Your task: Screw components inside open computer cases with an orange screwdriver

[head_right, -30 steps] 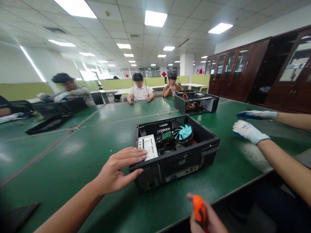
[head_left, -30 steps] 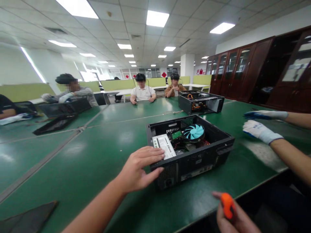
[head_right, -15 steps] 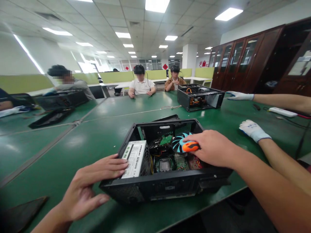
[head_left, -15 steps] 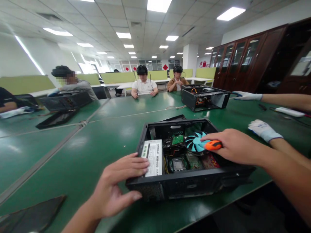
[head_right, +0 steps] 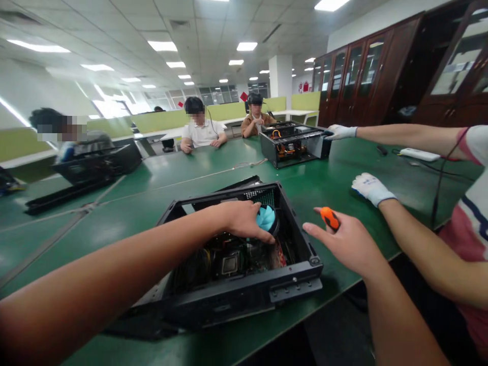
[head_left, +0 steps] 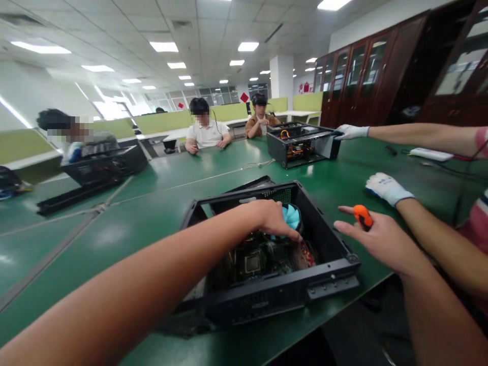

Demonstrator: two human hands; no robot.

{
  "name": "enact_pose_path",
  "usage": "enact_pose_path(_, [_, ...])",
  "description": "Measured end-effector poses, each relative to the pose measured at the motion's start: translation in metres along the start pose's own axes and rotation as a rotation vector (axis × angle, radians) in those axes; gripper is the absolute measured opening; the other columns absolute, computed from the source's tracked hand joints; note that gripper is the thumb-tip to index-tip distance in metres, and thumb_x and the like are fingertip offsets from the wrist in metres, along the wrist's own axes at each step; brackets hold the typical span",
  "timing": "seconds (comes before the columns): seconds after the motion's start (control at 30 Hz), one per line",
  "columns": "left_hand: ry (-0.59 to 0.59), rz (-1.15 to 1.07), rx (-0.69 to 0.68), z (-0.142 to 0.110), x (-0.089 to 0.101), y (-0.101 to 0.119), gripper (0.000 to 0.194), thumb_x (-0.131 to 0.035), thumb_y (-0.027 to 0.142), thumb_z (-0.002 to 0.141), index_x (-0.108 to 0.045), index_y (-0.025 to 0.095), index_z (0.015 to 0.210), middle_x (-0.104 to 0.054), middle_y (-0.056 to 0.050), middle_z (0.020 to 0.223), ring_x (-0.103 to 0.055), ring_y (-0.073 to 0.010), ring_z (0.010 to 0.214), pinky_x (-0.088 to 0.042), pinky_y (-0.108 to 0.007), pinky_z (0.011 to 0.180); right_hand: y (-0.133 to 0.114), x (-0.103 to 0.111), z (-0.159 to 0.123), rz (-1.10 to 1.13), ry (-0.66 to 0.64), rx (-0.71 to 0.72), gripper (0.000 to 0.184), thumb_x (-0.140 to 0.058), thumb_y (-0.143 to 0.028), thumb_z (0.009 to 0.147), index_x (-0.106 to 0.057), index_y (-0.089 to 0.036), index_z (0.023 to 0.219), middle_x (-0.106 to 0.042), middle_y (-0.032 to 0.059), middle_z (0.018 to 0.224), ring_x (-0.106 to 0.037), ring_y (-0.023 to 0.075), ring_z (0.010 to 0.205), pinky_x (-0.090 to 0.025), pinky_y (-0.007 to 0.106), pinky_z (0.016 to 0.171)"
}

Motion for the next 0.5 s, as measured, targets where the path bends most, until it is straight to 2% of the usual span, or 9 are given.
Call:
enact_pose_path(0.07, [-0.010,0.043,-0.065,-0.004,-0.001,-0.005,0.116,-0.066,0.082,0.054,-0.047,0.009,0.142,-0.061,-0.023,0.133,-0.063,-0.0400,0.116,-0.052,-0.045,0.096,0.017,-0.020,-0.005,0.245,-0.172,-0.035,0.071,-0.067,-0.065,0.081,-0.064,-0.015,0.131,-0.068,0.0020,0.069,-0.065,0.0233,0.067,-0.049,0.034,0.065])
enact_pose_path(0.13, [0.014,0.076,-0.256,-0.019,0.002,-0.005,0.114,-0.078,0.063,0.052,-0.041,0.011,0.146,-0.056,-0.020,0.138,-0.058,-0.0380,0.122,-0.048,-0.044,0.105,0.022,-0.034,-0.006,0.476,-0.298,-0.077,0.068,-0.070,-0.061,0.081,-0.064,-0.016,0.132,-0.074,0.0042,0.078,-0.069,0.0231,0.073,-0.053,0.033,0.068])
enact_pose_path(0.2, [-0.013,0.086,-0.460,-0.040,0.000,-0.001,0.116,-0.084,0.047,0.048,-0.037,0.013,0.148,-0.052,-0.019,0.142,-0.055,-0.0366,0.126,-0.044,-0.042,0.111,0.022,-0.041,-0.005,0.598,-0.364,-0.106,0.065,-0.073,-0.059,0.080,-0.066,-0.017,0.129,-0.077,0.0074,0.090,-0.072,0.0244,0.082,-0.056,0.033,0.072])
enact_pose_path(0.27, [-0.080,0.094,-0.585,-0.057,-0.006,0.002,0.115,-0.085,0.037,0.050,-0.034,0.015,0.150,-0.049,-0.019,0.147,-0.053,-0.0369,0.130,-0.042,-0.042,0.114,0.021,-0.043,-0.003,0.625,-0.392,-0.109,0.063,-0.075,-0.057,0.079,-0.068,-0.017,0.126,-0.078,0.0100,0.098,-0.073,0.0266,0.089,-0.058,0.034,0.075])
enact_pose_path(0.4, [-0.141,0.128,-0.625,-0.074,-0.020,-0.001,0.107,-0.078,0.021,0.057,-0.031,0.019,0.153,-0.045,-0.018,0.153,-0.051,-0.0367,0.135,-0.042,-0.045,0.116,0.022,-0.046,-0.001,0.627,-0.425,-0.100,0.065,-0.072,-0.055,0.083,-0.062,-0.018,0.135,-0.078,0.0112,0.102,-0.075,0.0272,0.088,-0.060,0.036,0.074])
enact_pose_path(0.5, [-0.127,0.168,-0.664,-0.080,-0.026,-0.005,0.099,-0.074,0.013,0.058,-0.038,0.018,0.150,-0.051,-0.017,0.149,-0.051,-0.0347,0.135,-0.037,-0.044,0.121,0.022,-0.049,-0.002,0.657,-0.437,-0.098,0.067,-0.072,-0.056,0.084,-0.060,-0.019,0.139,-0.078,0.0118,0.104,-0.075,0.0280,0.087,-0.061,0.038,0.075])
Point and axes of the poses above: each hand's wrist, its own z-axis towards the middle knuckle, its own x-axis out of the back of the hand, y = z × x, the point moved 6 cm from there along z, towards the middle knuckle
